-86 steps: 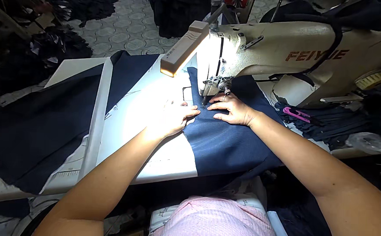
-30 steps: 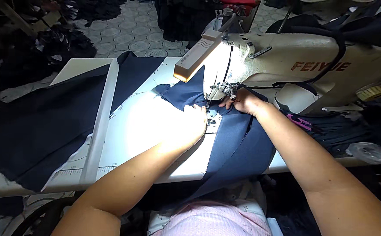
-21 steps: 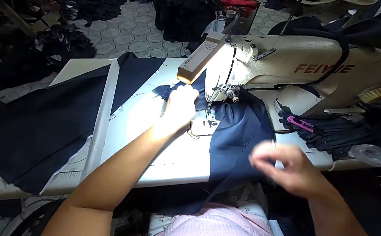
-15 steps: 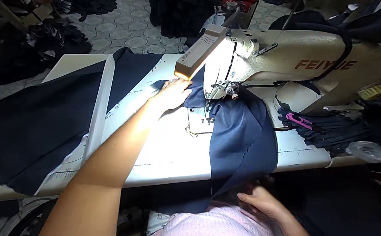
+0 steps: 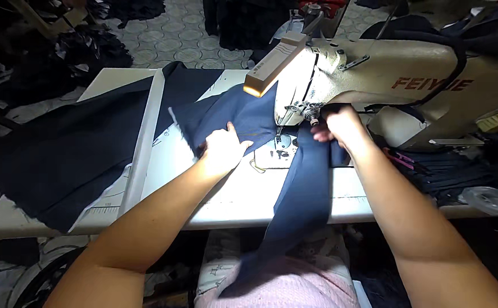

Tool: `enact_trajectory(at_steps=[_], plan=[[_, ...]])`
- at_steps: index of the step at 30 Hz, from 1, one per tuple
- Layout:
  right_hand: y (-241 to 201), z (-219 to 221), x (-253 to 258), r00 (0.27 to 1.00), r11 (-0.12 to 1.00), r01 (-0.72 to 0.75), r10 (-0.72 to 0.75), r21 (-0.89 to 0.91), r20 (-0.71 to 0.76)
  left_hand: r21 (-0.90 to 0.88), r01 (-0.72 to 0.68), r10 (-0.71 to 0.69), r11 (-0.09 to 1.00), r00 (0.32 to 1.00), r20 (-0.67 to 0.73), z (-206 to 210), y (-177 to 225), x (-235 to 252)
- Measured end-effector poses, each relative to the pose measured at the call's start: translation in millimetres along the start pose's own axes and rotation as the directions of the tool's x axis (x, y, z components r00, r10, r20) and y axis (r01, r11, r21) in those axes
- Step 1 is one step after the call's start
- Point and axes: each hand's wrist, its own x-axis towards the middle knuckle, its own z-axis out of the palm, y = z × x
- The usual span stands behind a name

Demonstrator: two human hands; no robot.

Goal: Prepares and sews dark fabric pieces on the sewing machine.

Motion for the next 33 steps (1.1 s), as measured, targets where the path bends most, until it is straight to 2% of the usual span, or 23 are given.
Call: enact_trajectory(at_steps=[1,2,3,5,8,10,11,13,15,16,18,21,23,25,28,30,33], plan=[[-7,0,14,0.994,0.979,0.084,-0.094,-0.188,-0.046,0.028,0.034,-0.034,0.999,0.999,0.023,-1,5,-8],[-17,-1,19,0.989,0.903,0.135,-0.145,-0.407,0.006,0.06,0.056,-0.06,0.997,0.997,0.056,-5,10,-16],[-28,-2,21,0.987,0.781,0.159,-0.115,-0.605,0.11,0.09,0.059,-0.067,0.994,0.994,0.085,-8,13,-22],[-39,0,24,0.975,0.625,0.118,0.075,-0.772,0.21,0.124,0.01,-0.023,0.992,0.994,0.108,-11,15,-27],[-29,9,39,0.938,0.669,-0.029,0.276,-0.743,0.212,0.13,-0.136,0.14,0.982,0.99,-0.026,2,4,-13],[-23,12,47,0.929,0.693,-0.08,0.312,-0.716,0.199,0.079,-0.27,0.277,0.96,0.956,-0.1,14,-13,8],[-20,14,49,0.94,0.689,-0.073,0.289,-0.721,0.181,0.047,-0.281,0.284,0.958,0.955,-0.078,16,-20,15],[-19,17,48,0.982,0.662,-0.021,0.153,-0.749,0.109,0.012,-0.228,0.228,0.974,0.974,-0.008,17,-25,18],[-14,15,42,0.995,0.739,0.074,-0.104,-0.67,-0.004,0.001,-0.164,0.164,0.986,0.986,0.022,15,-22,15],[-15,12,39,0.983,0.768,0.135,-0.181,-0.626,-0.011,0.013,-0.129,0.129,0.992,0.991,0.041,15,-20,14],[-22,4,35,0.974,0.762,0.217,-0.206,-0.611,0.09,0.044,-0.052,0.048,0.998,0.995,0.082,12,-15,12],[-39,-1,29,0.947,0.623,0.284,-0.066,-0.728,0.313,0.054,0.037,-0.043,0.998,0.992,0.121,4,-9,7],[-37,0,26,0.945,0.604,0.295,-0.071,-0.741,0.319,0.069,0.064,-0.072,0.996,0.991,0.116,3,-9,4],[-14,4,28,0.943,0.617,0.331,-0.187,-0.714,0.275,0.088,0.083,-0.092,0.993,0.991,0.101,4,-13,2],[27,9,14,0.889,0.644,0.457,-0.359,-0.614,0.285,0.082,0.111,-0.119,0.99,0.988,0.102,5,-20,-9],[50,22,-12,0.815,0.607,0.572,-0.494,-0.551,0.302,0.062,0.125,-0.131,0.99,0.985,0.108,8,-25,-22],[68,50,-63,0.706,0.565,0.707,-0.604,-0.425,0.37,0.073,0.131,-0.14,0.989,0.982,0.129,11,-28,-50]])
